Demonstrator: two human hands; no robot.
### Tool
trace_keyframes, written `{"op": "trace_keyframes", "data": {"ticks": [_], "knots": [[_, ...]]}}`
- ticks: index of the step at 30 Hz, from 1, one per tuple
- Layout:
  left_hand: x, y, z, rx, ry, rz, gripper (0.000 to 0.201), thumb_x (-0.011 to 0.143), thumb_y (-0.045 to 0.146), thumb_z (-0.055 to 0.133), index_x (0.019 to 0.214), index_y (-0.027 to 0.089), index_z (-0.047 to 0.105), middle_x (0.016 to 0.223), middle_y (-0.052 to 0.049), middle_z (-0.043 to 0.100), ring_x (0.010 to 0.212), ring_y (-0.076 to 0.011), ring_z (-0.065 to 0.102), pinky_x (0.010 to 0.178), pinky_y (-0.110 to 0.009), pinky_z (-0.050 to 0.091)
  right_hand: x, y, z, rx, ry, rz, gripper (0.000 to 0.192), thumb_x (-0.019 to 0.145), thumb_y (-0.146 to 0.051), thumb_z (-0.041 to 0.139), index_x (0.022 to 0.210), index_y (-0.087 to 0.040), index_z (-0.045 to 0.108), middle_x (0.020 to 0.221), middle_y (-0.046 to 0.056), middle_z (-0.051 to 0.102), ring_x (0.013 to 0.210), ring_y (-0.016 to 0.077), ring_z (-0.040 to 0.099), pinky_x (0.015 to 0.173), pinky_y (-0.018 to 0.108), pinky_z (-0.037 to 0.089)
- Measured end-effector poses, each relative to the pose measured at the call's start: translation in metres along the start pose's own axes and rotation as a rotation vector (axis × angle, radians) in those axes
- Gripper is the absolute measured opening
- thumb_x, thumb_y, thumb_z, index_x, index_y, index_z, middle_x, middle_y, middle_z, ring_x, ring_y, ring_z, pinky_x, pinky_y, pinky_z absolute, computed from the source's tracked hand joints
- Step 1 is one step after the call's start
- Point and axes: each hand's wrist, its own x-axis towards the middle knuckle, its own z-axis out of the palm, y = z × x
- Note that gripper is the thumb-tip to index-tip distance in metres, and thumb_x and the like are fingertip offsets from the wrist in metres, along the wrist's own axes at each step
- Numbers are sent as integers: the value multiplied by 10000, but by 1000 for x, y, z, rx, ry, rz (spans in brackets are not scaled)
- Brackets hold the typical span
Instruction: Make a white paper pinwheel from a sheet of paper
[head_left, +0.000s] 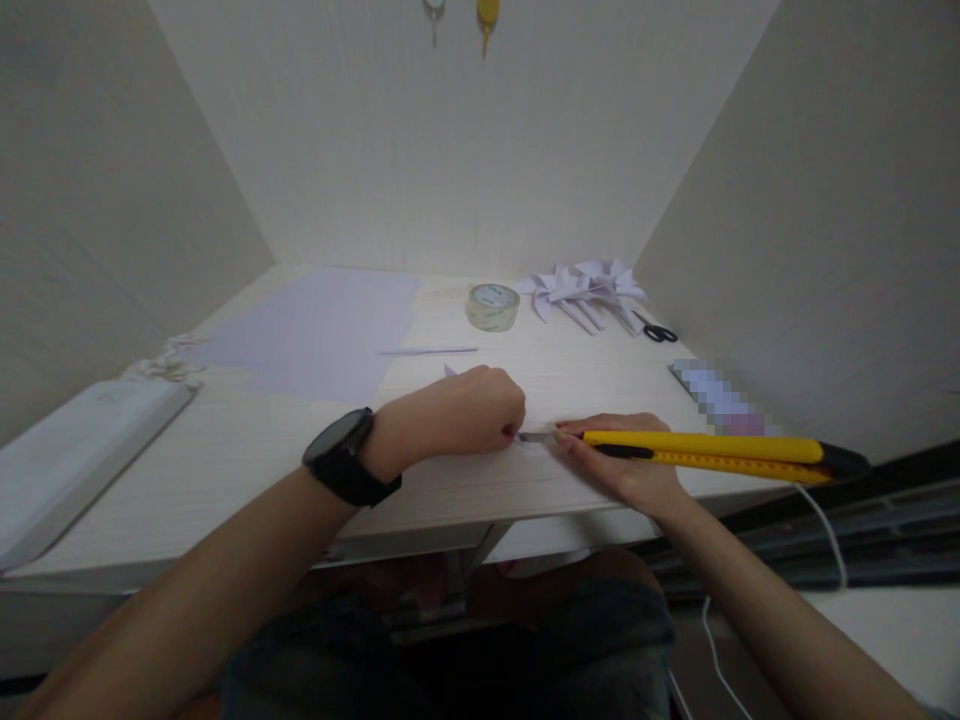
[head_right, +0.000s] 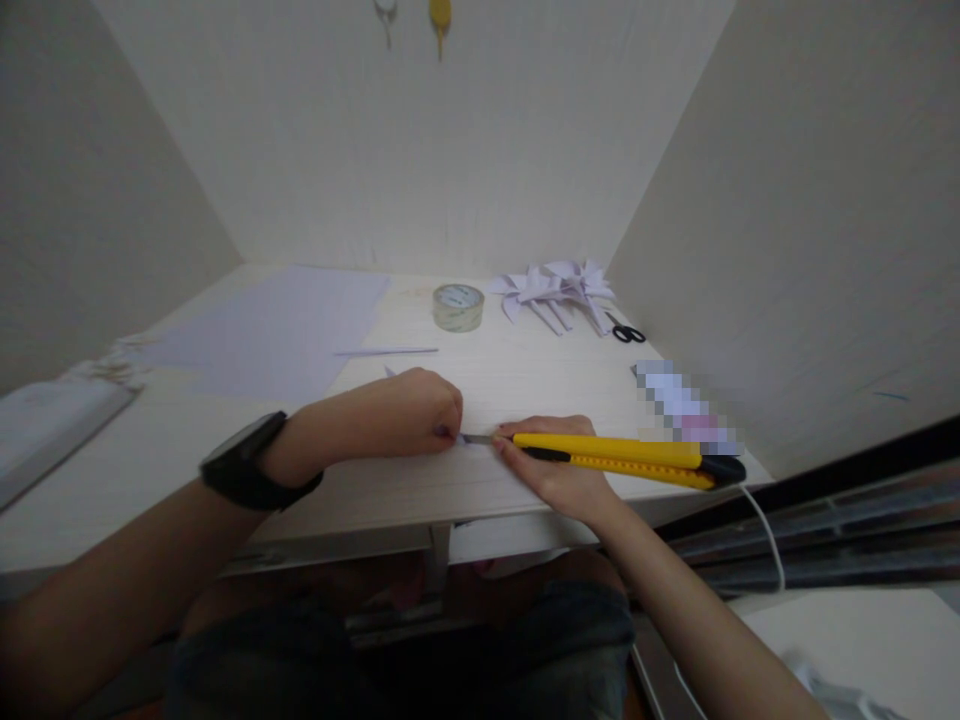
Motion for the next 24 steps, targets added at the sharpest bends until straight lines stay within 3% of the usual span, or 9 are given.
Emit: {"op": "trace_keyframes", "data": {"ticks": [12, 24], "knots": [[6, -5, -5, -78, -82, -29, 177, 685, 126, 612, 687, 202, 773, 626, -51, 709, 499, -133, 533, 534, -263, 377, 2, -1, 0, 2, 2, -7, 175, 819, -355, 686, 748, -241, 798, 809, 50, 790, 692, 236, 757, 664, 322, 626], [8, -7, -4, -65, -58, 14, 170, 680, 113, 627, 661, 208, 767, 613, -38, 705, 504, -129, 535, 547, -263, 375, 1, -2, -1, -9, -12, -16, 152, 830, -329, 691, 770, -239, 798, 838, 53, 791, 710, 241, 762, 679, 341, 644]]}}
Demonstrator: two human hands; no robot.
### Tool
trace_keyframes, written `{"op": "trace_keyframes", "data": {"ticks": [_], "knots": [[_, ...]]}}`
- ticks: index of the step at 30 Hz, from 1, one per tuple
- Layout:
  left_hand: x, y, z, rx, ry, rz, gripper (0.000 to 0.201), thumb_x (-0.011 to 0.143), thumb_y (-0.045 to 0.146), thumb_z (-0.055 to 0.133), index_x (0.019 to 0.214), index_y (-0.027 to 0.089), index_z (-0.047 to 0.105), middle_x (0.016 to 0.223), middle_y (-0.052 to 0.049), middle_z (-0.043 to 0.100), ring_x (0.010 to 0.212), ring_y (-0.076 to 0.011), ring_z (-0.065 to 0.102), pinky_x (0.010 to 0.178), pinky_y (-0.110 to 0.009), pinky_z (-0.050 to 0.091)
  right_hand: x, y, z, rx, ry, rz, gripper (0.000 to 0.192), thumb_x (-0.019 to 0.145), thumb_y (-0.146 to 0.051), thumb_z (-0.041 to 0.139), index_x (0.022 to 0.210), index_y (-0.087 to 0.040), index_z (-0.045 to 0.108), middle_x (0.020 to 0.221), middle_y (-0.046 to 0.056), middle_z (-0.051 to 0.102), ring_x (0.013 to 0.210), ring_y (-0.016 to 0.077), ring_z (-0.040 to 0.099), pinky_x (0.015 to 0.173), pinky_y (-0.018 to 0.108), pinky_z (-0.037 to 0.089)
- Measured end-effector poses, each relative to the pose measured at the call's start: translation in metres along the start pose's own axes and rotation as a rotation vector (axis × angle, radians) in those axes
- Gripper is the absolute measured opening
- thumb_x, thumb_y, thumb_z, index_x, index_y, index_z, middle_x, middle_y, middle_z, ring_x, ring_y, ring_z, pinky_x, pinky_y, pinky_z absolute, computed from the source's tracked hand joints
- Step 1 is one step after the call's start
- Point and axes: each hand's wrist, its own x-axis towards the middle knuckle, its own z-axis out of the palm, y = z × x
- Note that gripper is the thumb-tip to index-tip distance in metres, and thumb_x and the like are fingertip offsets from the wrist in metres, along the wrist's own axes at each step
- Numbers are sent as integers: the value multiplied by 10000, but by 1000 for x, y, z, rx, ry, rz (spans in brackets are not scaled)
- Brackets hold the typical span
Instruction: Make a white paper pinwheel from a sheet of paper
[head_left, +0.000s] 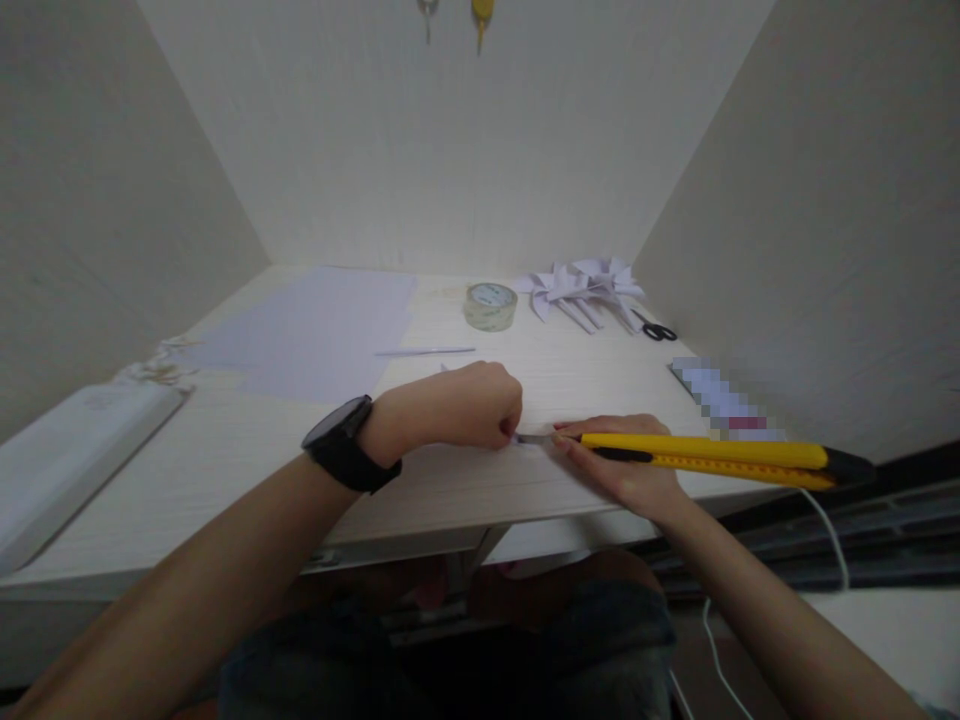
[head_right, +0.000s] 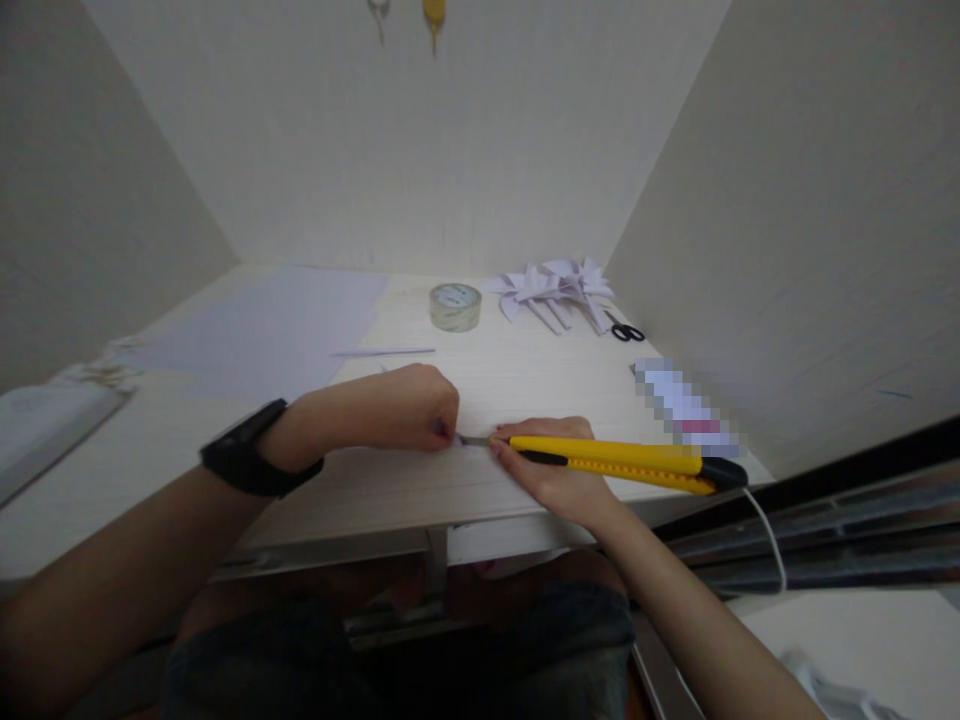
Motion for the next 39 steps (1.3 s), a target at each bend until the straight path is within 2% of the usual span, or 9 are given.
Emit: {"op": "trace_keyframes", "data": {"ticks": [20, 29, 39], "knots": [[-4, 10, -8, 44, -47, -68, 185, 707, 131, 595, 697, 182, 773, 648, -72, 711, 528, -138, 533, 553, -271, 352, 1, 2, -1, -67, 27, -117, 158, 847, -313, 679, 783, -224, 793, 829, 46, 792, 684, 223, 761, 646, 312, 637], [-2, 5, -5, 37, -44, -29, 179, 713, 138, 596, 690, 184, 767, 645, -66, 708, 534, -136, 528, 576, -274, 363, -1, 4, 1, -69, 37, -117, 153, 840, -311, 685, 782, -223, 796, 827, 39, 793, 687, 216, 761, 663, 292, 629], [-3, 4, -4, 10, -49, -70, 161, 735, 173, 619, 723, 197, 777, 683, -62, 722, 586, -156, 573, 597, -283, 372, -1, 4, 0, -63, 26, -102, 150, 837, -314, 686, 776, -232, 796, 831, 38, 792, 687, 216, 761, 664, 299, 635]]}}
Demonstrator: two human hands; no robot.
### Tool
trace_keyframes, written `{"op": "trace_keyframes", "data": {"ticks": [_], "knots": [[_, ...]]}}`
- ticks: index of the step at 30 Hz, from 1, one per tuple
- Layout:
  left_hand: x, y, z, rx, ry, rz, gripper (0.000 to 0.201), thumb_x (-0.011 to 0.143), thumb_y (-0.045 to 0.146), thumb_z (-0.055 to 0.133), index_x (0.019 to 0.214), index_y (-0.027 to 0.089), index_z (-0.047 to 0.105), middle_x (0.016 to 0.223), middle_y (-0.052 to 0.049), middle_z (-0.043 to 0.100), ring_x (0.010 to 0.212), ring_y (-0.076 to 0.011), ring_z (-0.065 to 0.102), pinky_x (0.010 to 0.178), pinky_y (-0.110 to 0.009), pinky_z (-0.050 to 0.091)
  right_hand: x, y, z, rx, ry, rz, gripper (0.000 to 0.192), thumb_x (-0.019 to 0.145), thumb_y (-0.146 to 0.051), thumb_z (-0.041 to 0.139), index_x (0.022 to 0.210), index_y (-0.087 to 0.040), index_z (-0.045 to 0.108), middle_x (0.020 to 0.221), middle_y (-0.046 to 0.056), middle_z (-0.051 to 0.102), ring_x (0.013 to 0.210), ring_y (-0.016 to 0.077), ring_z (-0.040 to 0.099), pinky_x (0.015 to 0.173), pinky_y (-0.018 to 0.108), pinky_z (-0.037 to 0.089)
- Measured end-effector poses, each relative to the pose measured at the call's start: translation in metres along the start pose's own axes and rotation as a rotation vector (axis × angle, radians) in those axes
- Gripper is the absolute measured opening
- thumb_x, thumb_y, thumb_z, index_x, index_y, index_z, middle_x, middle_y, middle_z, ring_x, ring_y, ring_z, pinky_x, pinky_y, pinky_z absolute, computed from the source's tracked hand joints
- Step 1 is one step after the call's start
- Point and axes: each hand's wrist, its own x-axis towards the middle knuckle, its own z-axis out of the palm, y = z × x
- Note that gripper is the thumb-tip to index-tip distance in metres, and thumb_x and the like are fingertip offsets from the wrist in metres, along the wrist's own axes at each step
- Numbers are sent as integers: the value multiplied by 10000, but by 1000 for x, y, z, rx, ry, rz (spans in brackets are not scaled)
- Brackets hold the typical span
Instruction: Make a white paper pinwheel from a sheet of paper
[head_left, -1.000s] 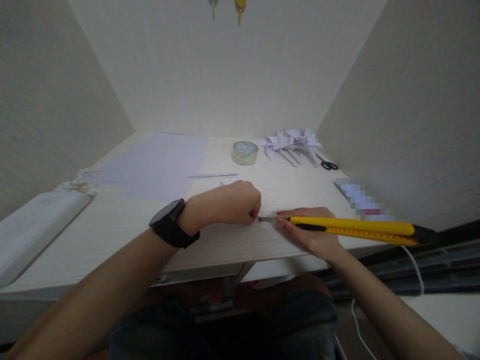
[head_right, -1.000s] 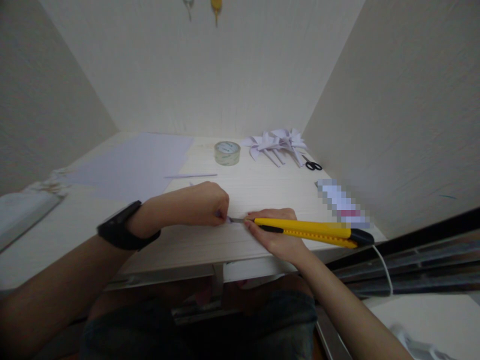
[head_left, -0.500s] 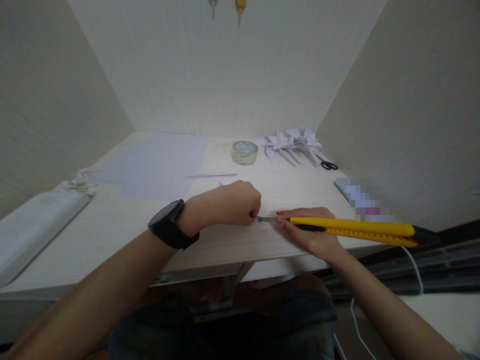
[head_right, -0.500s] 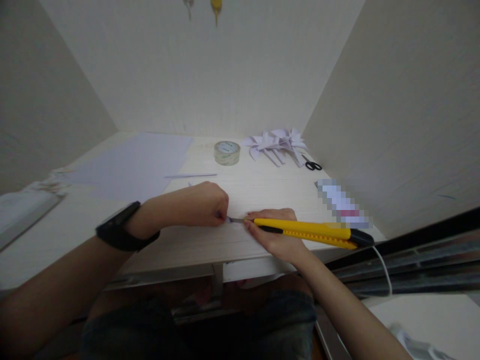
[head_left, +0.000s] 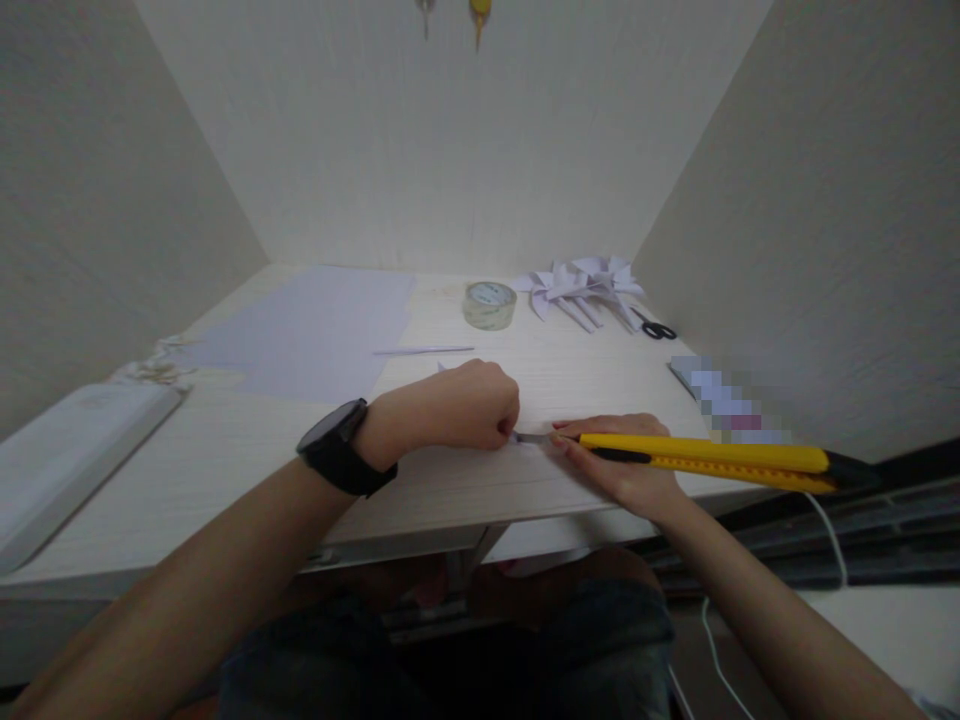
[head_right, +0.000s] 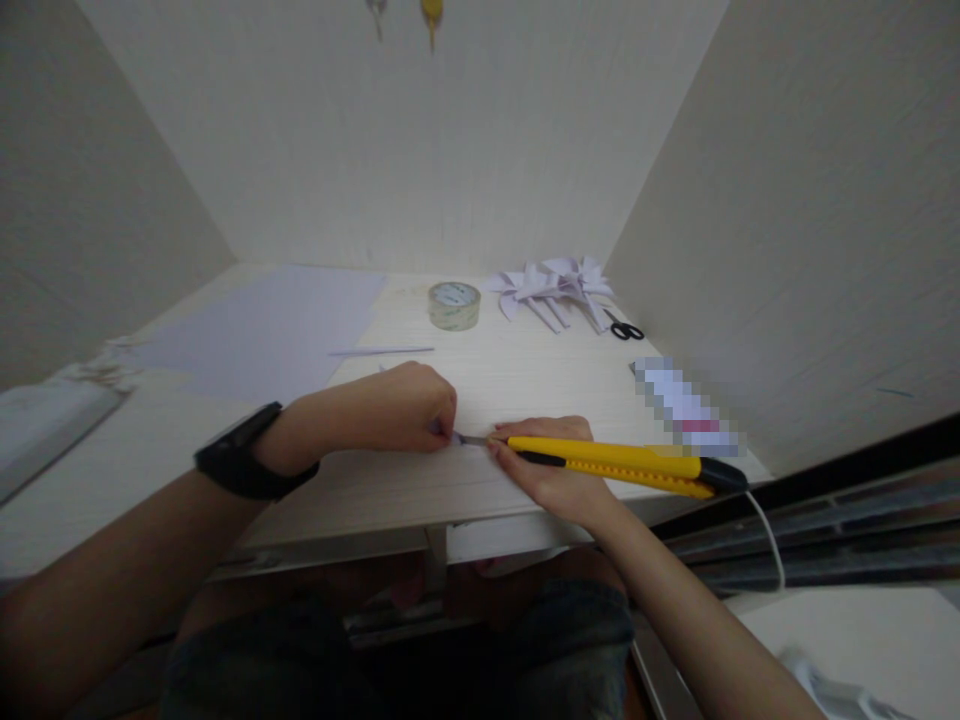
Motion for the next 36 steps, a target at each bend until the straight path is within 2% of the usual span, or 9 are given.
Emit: {"op": "trace_keyframes", "data": {"ticks": [6, 10, 13, 17, 23, 31, 36], "knots": [[2, -10, -7, -187, -121, -3, 166, 817, 277, 651, 923, 208, 757, 867, -34, 752, 726, -145, 624, 667, -250, 404, 0, 0, 0, 34, 10, -13, 139, 835, -284, 690, 778, -208, 791, 826, 53, 792, 691, 218, 763, 664, 304, 642], [12, -14, -12, -175, -239, -82, 329, 769, 260, 701, 1091, 192, 689, 954, -35, 741, 769, -151, 608, 671, -242, 410, 0, 0, 0, 46, -5, 3, 141, 834, -285, 688, 785, -206, 794, 836, 53, 792, 697, 215, 764, 676, 296, 641], [28, -13, -16, -151, -412, -68, 261, 783, 284, 669, 1012, 174, 726, 918, -38, 735, 756, -156, 585, 685, -252, 416, -1, 0, 0, 49, -17, 31, 150, 833, -303, 688, 779, -217, 798, 832, 47, 792, 692, 217, 763, 680, 295, 639], [50, -13, -18, -186, -550, -64, 202, 714, 263, 676, 883, 190, 761, 792, -6, 723, 712, -161, 551, 691, -267, 418, -1, 1, 0, 65, -12, 29, 160, 834, -325, 688, 781, -223, 799, 835, 49, 792, 691, 217, 762, 681, 292, 637], [63, -16, -15, -263, -585, -33, 46, 611, 219, 695, 642, 196, 720, 579, 19, 647, 632, -154, 501, 642, -263, 392, -1, 0, 0, 80, -10, 39, 164, 835, -330, 690, 784, -217, 798, 836, 58, 792, 702, 228, 763, 664, 299, 637], [63, -11, -14, -192, -633, -1, 55, 655, 204, 638, 654, 193, 691, 621, 24, 631, 650, -150, 472, 652, -260, 372, -1, 0, 0, 138, -23, 45, 150, 826, -310, 695, 788, -207, 796, 831, 59, 792, 680, 218, 757, 638, 281, 628], [63, -14, -11, -273, -621, -19, 51, 623, 165, 661, 579, 191, 656, 557, 34, 583, 619, -144, 451, 660, -264, 376, -1, 1, 1, 145, -23, 46, 138, 823, -303, 700, 792, -205, 792, 826, 60, 792, 681, 218, 756, 636, 289, 629]]}}
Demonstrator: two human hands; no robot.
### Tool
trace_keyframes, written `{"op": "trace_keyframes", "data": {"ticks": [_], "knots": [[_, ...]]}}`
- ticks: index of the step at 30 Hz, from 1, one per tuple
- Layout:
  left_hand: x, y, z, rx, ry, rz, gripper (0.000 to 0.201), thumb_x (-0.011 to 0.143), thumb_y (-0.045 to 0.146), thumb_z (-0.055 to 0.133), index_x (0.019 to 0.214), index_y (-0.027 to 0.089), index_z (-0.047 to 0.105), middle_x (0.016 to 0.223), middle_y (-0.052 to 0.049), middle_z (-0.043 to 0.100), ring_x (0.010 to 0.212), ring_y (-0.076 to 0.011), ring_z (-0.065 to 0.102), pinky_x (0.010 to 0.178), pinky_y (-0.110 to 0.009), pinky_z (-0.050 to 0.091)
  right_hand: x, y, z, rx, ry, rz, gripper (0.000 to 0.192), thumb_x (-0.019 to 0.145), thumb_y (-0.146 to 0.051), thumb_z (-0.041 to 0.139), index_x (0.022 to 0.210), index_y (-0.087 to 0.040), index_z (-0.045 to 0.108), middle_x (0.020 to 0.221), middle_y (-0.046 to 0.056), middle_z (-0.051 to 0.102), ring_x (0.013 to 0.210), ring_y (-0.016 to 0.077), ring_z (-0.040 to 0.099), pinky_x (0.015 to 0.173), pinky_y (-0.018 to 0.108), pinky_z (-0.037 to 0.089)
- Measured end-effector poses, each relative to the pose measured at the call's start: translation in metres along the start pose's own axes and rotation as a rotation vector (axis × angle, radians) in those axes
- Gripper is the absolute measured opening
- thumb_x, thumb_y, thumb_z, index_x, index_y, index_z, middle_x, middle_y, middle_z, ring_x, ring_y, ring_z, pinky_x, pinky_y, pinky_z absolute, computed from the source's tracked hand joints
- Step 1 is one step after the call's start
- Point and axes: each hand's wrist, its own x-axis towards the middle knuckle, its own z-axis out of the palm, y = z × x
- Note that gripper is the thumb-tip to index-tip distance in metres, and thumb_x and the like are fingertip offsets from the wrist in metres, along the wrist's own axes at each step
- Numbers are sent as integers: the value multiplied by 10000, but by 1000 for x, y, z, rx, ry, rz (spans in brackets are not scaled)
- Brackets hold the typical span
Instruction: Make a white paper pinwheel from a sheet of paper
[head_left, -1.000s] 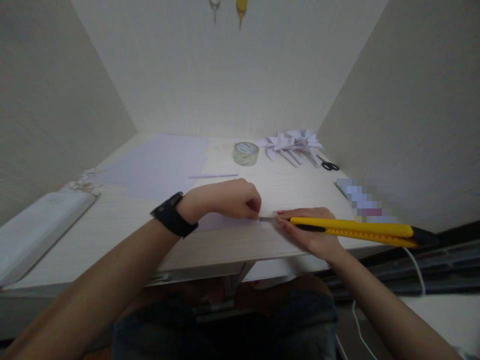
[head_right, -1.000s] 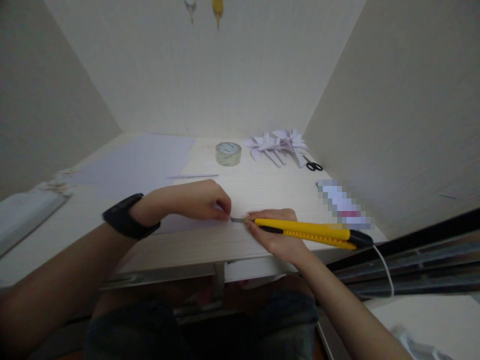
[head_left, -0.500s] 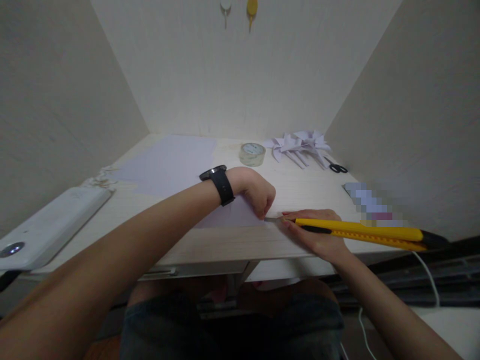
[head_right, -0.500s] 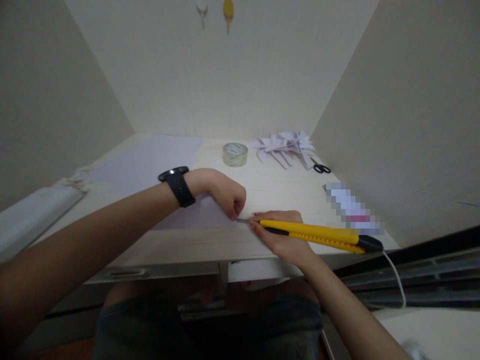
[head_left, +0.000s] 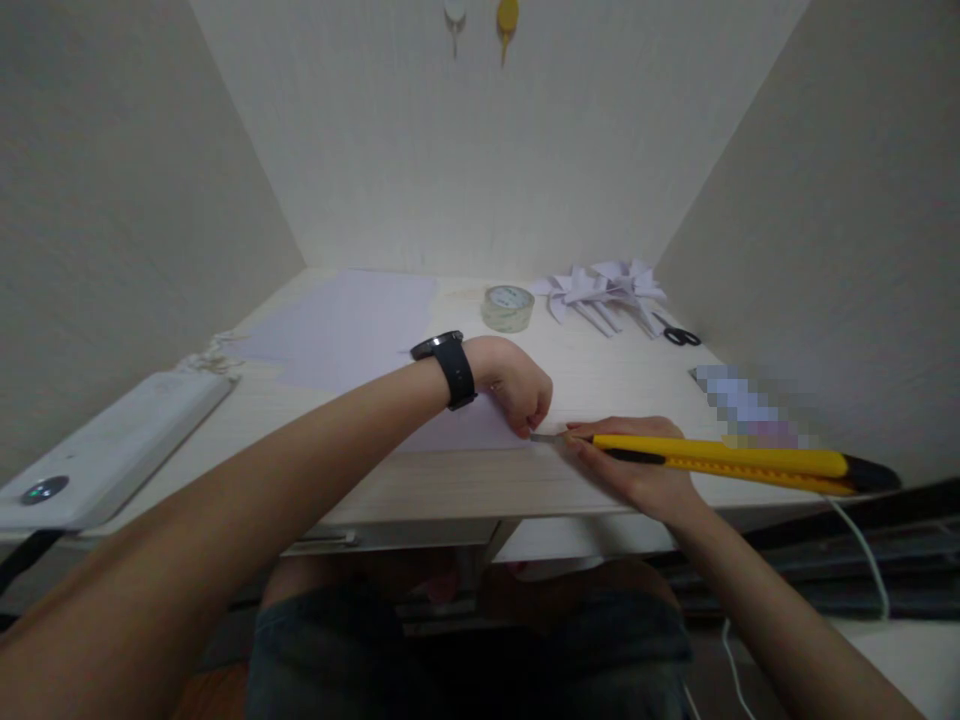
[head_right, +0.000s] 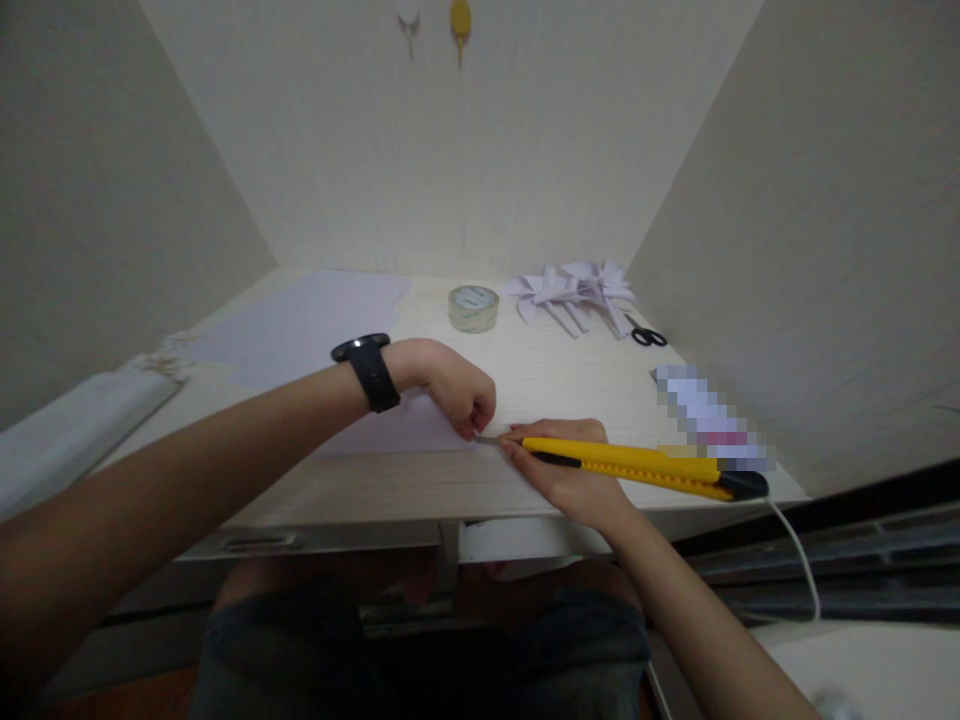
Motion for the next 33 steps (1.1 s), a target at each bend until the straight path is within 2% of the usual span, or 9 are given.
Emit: {"op": "trace_keyframes", "data": {"ticks": [11, 19, 24, 30, 33], "knots": [[0, -3, 0, -60, 1, 29, 36, 602, 171, 661, 570, 189, 658, 581, 26, 612, 620, -151, 480, 654, -270, 384, -1, 2, 0, 19, 1, 14, 140, 820, -319, 700, 807, -222, 800, 833, 60, 792, 689, 231, 756, 646, 316, 636], [3, -11, 2, -152, 56, 85, 70, 543, 153, 697, 540, 207, 652, 487, 64, 552, 556, -131, 439, 609, -242, 371, -1, 0, 0, 14, -1, 25, 139, 822, -319, 701, 792, -222, 797, 833, 57, 792, 693, 230, 757, 636, 301, 636], [2, -10, 1, -130, -14, 54, 51, 588, 151, 672, 566, 196, 664, 537, 46, 592, 588, -137, 458, 630, -257, 371, -1, 0, 0, 25, -5, 26, 142, 820, -317, 704, 790, -216, 799, 835, 61, 792, 702, 232, 760, 644, 300, 636], [1, -12, 2, -118, 79, 65, 51, 550, 184, 717, 582, 210, 687, 529, 56, 613, 570, -132, 466, 613, -240, 378, -1, 0, 1, 29, 12, 17, 139, 812, -324, 710, 781, -222, 799, 820, 49, 792, 689, 225, 758, 646, 302, 643], [-2, -11, 2, -93, 76, 37, 49, 573, 194, 715, 620, 205, 704, 565, 45, 643, 582, -138, 485, 604, -248, 376, -1, -1, 2, 23, 47, 21, 137, 811, -331, 713, 773, -229, 796, 818, 43, 791, 717, 231, 763, 667, 310, 648]]}}
